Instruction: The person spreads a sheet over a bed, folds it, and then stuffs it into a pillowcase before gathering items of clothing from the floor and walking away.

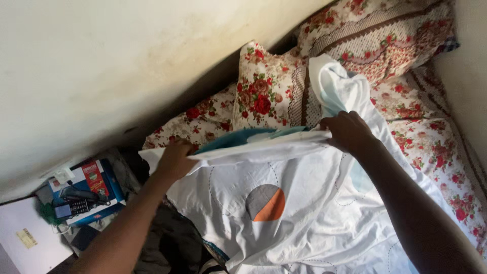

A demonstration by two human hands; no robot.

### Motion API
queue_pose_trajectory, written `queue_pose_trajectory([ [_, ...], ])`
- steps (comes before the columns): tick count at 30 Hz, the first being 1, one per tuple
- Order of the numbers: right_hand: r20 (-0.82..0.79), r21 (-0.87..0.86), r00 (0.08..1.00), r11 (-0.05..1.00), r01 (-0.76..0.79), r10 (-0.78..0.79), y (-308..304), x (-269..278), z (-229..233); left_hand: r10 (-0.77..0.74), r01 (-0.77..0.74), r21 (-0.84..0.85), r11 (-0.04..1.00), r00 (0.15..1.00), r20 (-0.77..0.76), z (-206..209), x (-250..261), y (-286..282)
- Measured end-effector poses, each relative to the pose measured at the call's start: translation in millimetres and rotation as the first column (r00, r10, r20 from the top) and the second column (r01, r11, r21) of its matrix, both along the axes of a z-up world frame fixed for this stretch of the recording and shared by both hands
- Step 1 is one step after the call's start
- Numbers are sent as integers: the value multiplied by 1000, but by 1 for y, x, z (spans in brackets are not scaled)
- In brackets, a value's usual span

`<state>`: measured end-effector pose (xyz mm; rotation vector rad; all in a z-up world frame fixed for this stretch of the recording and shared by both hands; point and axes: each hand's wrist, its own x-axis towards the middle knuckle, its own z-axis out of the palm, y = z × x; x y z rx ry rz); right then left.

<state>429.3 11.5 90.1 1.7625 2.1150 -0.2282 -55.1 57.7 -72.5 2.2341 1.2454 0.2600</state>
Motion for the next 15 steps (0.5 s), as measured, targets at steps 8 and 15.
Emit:
queue_pose_trajectory([
  [8,371,109,927,994,16,-55,55,36,6,247,-229,-356,906,969,6,43,-48,-20],
  [15,-206,374,979,924,76,2,76,70,6,402,-391,-607,692,907,-126,80,-44,-40],
])
